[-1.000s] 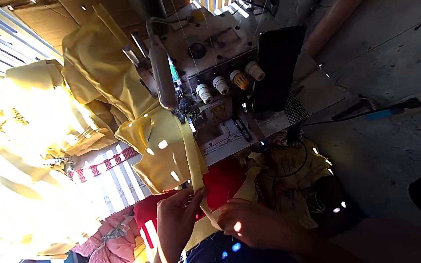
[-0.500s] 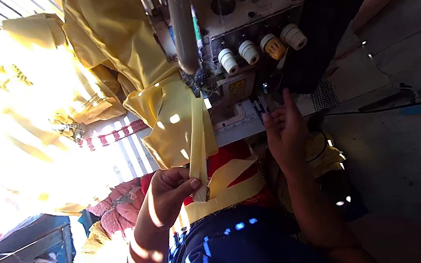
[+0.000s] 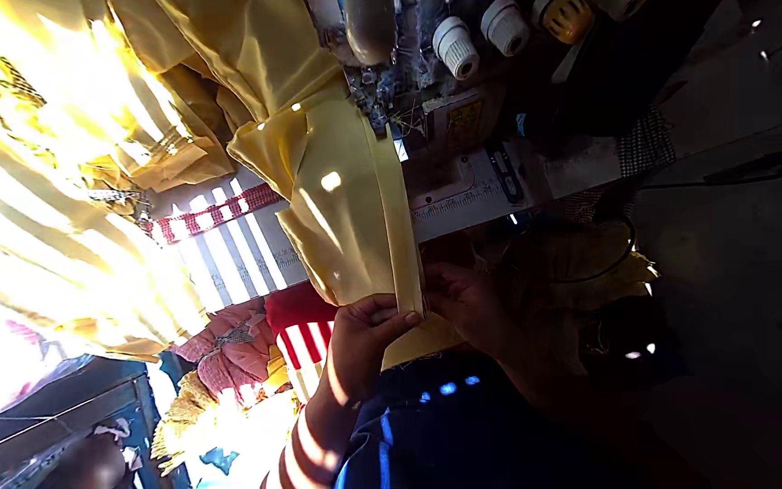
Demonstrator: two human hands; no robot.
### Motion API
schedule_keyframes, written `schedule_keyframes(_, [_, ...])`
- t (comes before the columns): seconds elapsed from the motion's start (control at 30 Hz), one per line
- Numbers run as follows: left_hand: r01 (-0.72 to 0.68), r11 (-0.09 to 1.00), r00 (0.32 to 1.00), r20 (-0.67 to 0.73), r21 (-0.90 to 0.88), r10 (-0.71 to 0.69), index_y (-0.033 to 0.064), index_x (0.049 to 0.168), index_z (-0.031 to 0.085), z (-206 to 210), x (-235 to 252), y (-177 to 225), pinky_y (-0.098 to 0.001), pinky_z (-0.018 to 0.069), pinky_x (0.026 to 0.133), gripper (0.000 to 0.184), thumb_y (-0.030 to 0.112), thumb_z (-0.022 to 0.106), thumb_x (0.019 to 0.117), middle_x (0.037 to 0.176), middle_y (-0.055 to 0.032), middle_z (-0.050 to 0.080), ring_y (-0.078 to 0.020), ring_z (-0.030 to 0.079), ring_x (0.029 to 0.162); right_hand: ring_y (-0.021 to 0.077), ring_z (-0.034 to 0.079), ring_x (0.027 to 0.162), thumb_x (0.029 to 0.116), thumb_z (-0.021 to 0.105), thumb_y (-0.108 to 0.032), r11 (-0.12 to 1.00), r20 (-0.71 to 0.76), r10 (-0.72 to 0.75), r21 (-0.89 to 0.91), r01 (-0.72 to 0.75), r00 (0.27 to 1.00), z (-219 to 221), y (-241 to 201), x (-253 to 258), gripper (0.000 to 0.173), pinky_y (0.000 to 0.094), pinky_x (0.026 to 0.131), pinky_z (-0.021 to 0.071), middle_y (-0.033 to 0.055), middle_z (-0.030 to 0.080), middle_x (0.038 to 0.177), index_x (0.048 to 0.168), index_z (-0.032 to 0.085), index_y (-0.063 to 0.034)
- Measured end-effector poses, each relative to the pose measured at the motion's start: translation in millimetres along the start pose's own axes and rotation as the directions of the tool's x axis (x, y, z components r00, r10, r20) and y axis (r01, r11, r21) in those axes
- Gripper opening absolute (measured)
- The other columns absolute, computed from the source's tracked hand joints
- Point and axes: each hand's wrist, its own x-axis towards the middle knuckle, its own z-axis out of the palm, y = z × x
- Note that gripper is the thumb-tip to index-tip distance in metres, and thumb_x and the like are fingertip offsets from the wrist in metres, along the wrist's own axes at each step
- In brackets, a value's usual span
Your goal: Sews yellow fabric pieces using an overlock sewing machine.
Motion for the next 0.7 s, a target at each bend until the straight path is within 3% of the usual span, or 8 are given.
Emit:
schedule_keyframes(0.1, [-0.004, 1.000, 1.000, 0.009, -0.029, 0.005, 0.0011, 0.094, 0.073, -1.3, 0.8, 1.0, -0.0300, 0.0619, 0.076, 0.022, -0.001, 0.086, 0.0764, 0.080, -0.0074, 0.075, -0.0121, 0.072, 0.073, 0.0079, 0.073, 0.091, 0.0976, 0.067, -0.008, 0.996, -0.032, 0.027, -0.079, -0.029, 0.999, -0.8, 0.6, -15.3, 0.018, 0.0241, 0.086, 0.0607, 0.0051, 0.076, 0.099, 0.112, 0.072, 0.0013])
schedule_keyframes(0.3, [-0.053, 0.992, 0.990, 0.136, 0.116, 0.037, 0.0005, 0.096, 0.077, 0.9, -7.0, -8.8, -0.0301, 0.0620, 0.079, 0.009, 0.009, 0.073, 0.0937, 0.086, -0.0060, 0.076, -0.0106, 0.072, 0.078, 0.0076, 0.072, 0.094, 0.1028, 0.058, -0.008, 0.988, 0.023, -0.056, -0.140, 0.059, 0.998, -3.6, -8.3, -28.0, 0.020, 0.0239, 0.088, 0.0600, 0.0055, 0.076, 0.101, 0.112, 0.073, 0.0023])
schedule_keyframes(0.4, [-0.037, 0.998, 0.981, 0.190, 0.051, 0.027, 0.0017, 0.097, 0.077, -3.4, -10.2, -9.4, -0.0343, 0.0618, 0.083, 0.016, 0.013, 0.066, 0.0999, 0.090, -0.0069, 0.076, -0.0135, 0.073, 0.083, 0.0073, 0.072, 0.092, 0.1020, 0.061, -0.011, 0.985, 0.038, -0.043, -0.163, 0.049, 0.998, -5.9, -8.3, -26.9, 0.019, 0.0235, 0.088, 0.0599, 0.0042, 0.075, 0.099, 0.110, 0.073, 0.0005])
schedule_keyframes(0.47, [-0.123, 0.992, 0.977, 0.179, 0.037, 0.115, 0.0056, 0.096, 0.079, -9.7, -5.8, -3.6, -0.0353, 0.0611, 0.085, 0.016, 0.018, 0.069, 0.0983, 0.092, -0.0064, 0.077, -0.0143, 0.074, 0.087, 0.0069, 0.072, 0.090, 0.1004, 0.065, -0.013, 0.983, 0.024, -0.037, -0.177, 0.041, 0.999, -7.3, -7.2, -22.3, 0.016, 0.0239, 0.085, 0.0605, 0.0028, 0.076, 0.097, 0.106, 0.075, -0.0017])
schedule_keyframes(0.53, [-0.305, 0.912, 0.951, 0.032, 0.275, 0.308, 0.0048, 0.093, 0.079, -8.4, -1.4, 0.9, -0.0346, 0.0629, 0.078, 0.009, 0.013, 0.074, 0.0936, 0.090, -0.0071, 0.077, -0.0157, 0.074, 0.082, 0.0065, 0.071, 0.086, 0.0987, 0.067, -0.014, 0.980, -0.022, -0.005, -0.197, 0.000, 1.000, -7.6, -4.4, -16.2, 0.013, 0.0250, 0.080, 0.0607, 0.0006, 0.075, 0.093, 0.102, 0.076, -0.0053])
schedule_keyframes(0.57, [-0.357, 0.874, 0.931, 0.045, 0.331, 0.363, 0.0051, 0.093, 0.079, -7.7, -3.7, 3.3, -0.0341, 0.0634, 0.077, 0.007, 0.012, 0.076, 0.0917, 0.089, -0.0065, 0.077, -0.0156, 0.074, 0.082, 0.0065, 0.071, 0.085, 0.0986, 0.066, -0.015, 0.977, -0.043, 0.021, -0.213, -0.030, 0.999, -8.1, -2.6, -13.6, 0.013, 0.0257, 0.079, 0.0606, 0.0000, 0.075, 0.092, 0.102, 0.076, -0.0067])
schedule_keyframes(0.63, [-0.380, 0.895, 0.916, 0.227, 0.235, 0.329, 0.0056, 0.095, 0.078, -6.8, -3.7, 11.8, -0.0309, 0.0628, 0.082, 0.009, 0.014, 0.075, 0.0935, 0.092, -0.0032, 0.078, -0.0114, 0.074, 0.086, 0.0052, 0.070, 0.083, 0.0994, 0.064, -0.016, 0.972, -0.059, 0.042, -0.230, -0.054, 0.997, -11.3, -3.6, -5.6, 0.014, 0.0244, 0.076, 0.0602, -0.0005, 0.075, 0.091, 0.103, 0.075, -0.0074])
schedule_keyframes(0.7, [-0.289, 0.943, 0.920, 0.321, 0.166, 0.226, 0.0010, 0.099, 0.075, -3.9, -12.5, 7.7, -0.0333, 0.0622, 0.084, 0.014, 0.014, 0.070, 0.0974, 0.093, -0.0062, 0.077, -0.0141, 0.074, 0.087, 0.0057, 0.071, 0.084, 0.0998, 0.063, -0.015, 0.975, -0.031, 0.056, -0.215, -0.061, 0.998, -12.2, -6.4, -12.4, 0.014, 0.0234, 0.077, 0.0601, 0.0001, 0.075, 0.092, 0.104, 0.073, -0.0065])
